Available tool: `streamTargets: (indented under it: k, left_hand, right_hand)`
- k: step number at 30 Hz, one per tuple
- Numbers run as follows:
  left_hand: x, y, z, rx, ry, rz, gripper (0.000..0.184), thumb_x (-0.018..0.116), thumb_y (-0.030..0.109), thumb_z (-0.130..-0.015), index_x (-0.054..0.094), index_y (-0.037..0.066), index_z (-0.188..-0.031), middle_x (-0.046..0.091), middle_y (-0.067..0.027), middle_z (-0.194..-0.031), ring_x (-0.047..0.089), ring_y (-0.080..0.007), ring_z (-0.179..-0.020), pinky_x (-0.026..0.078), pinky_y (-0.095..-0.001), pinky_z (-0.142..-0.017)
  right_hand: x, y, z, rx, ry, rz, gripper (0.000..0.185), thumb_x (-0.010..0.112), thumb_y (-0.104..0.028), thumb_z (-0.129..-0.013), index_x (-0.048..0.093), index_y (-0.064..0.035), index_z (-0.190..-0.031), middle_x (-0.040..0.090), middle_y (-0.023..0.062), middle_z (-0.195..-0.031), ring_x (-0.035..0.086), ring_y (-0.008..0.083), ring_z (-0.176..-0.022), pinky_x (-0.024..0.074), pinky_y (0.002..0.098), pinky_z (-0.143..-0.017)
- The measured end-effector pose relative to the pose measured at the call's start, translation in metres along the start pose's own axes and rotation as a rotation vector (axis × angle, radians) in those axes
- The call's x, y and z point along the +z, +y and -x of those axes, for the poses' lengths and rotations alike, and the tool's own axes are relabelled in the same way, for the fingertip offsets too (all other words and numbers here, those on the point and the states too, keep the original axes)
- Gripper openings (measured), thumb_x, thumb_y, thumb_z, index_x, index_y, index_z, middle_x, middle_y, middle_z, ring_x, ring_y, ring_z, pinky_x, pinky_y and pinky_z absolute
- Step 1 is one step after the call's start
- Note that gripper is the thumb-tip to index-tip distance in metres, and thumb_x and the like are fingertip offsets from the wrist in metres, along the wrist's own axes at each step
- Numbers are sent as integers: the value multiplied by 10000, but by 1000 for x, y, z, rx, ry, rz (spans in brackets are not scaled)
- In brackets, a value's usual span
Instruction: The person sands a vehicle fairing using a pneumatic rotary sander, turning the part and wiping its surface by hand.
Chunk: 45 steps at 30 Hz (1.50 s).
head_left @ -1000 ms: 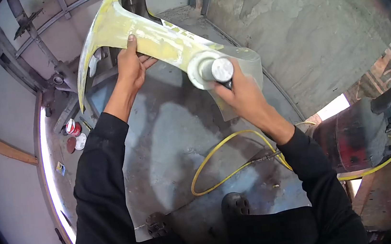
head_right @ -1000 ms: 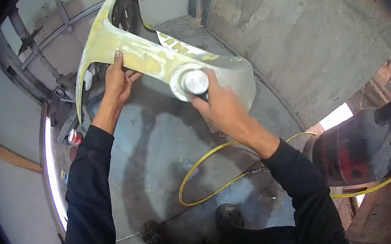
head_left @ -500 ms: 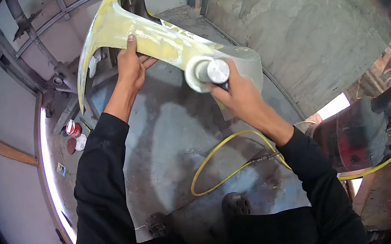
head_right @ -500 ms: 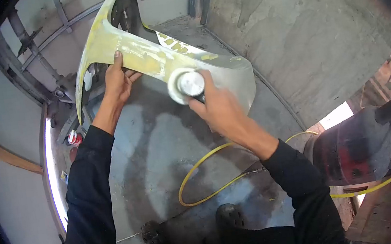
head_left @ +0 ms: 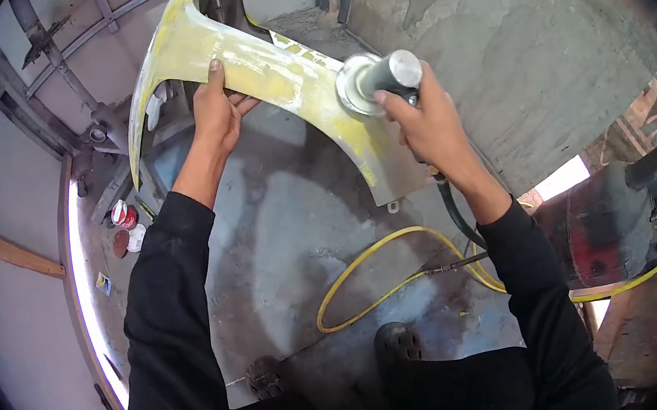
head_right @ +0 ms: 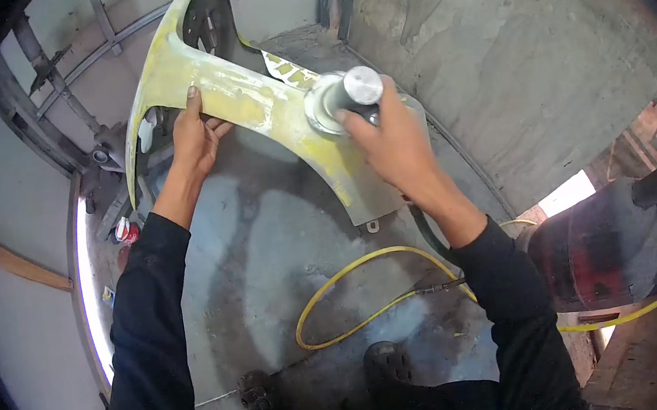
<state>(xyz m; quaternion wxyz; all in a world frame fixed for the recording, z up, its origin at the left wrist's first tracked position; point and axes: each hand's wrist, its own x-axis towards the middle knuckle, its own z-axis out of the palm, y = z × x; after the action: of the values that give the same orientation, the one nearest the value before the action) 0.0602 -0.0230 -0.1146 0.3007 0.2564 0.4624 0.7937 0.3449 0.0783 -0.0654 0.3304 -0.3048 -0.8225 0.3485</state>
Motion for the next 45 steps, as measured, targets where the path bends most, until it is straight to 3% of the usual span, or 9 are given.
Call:
streamTargets:
  k: [7,11,20,27,31,34,38,39,45]
  left_hand:
    - [1,-2,-1,-23,-4,13,590,460,453,-1091,443,-39,-1416,622,-209,-1341,672,-358,-1179,549,-529,-999]
    - [4,1,-2,-30,30,-5,579,448,438,-1097,437,-44,-1416,619,-213,-1346,672,-360,-1179,554,-531,-994]
    - [8,-3,7,-48,2,8,588,441,431,-1100,424,-64,-1416,608,-234,-1348,676,-379,-1165,560,-537,-990]
    - [7,-3,3,-35,-1,8,581,446,427,-1099,417,-53,-1425,600,-228,-1359,667,-373,-1181,567,-527,-989]
    - [9,-2,9,-53,10,-2,583,451,428,-1097,414,-50,-1430,598,-225,-1361,653,-373,-1203,562,-532,-996]
    - [11,-3,10,-33,16,11,556,416,395,-1111,405,-72,-1412,603,-239,-1309,679,-388,-1137,597,-543,-940]
    - [7,-2,8,-4,12,8,573,424,408,-1108,401,-76,-1413,594,-244,-1325,666,-396,-1163,589,-556,-949]
    - [6,-1,7,-4,17,-5,577,425,411,-1107,400,-77,-1413,592,-244,-1327,663,-399,-1170,587,-559,-953]
    - [4,-6,2,-18,13,20,581,430,418,-1105,401,-73,-1414,591,-241,-1321,662,-403,-1167,579,-563,-965]
  right_hand:
    - [4,-4,38,43,-87,97,552,694,-294,-952,448,-31,-1370,707,275,-1061,697,451,-997,529,492,-838]
    - [17,12,49,-122,-127,210,608,676,-300,-952,380,-50,-1420,707,276,-966,683,490,-904,517,538,-763]
    - [32,-2,14,-144,-111,161,610,651,-318,-959,371,-1,-1398,685,295,-825,670,505,-791,496,557,-691]
    - [38,10,33,-214,-78,195,615,668,-284,-950,365,-26,-1419,697,301,-883,678,504,-833,513,544,-721]
    - [31,0,28,-126,-152,178,595,666,-278,-949,374,-26,-1402,696,309,-919,676,507,-870,513,544,-743]
    - [31,-10,8,-76,-109,138,541,687,-283,-947,443,-34,-1361,701,273,-1083,678,467,-1041,517,464,-859]
    - [30,-8,4,-81,-102,148,511,679,-267,-951,449,-26,-1338,701,275,-1087,671,468,-1053,511,468,-875]
    - [31,-1,10,-169,-98,163,551,663,-279,-940,414,-2,-1347,687,310,-885,668,515,-852,503,558,-734]
    - [43,4,49,-188,-173,256,574,672,-251,-944,387,-40,-1397,684,296,-825,666,510,-788,503,578,-685]
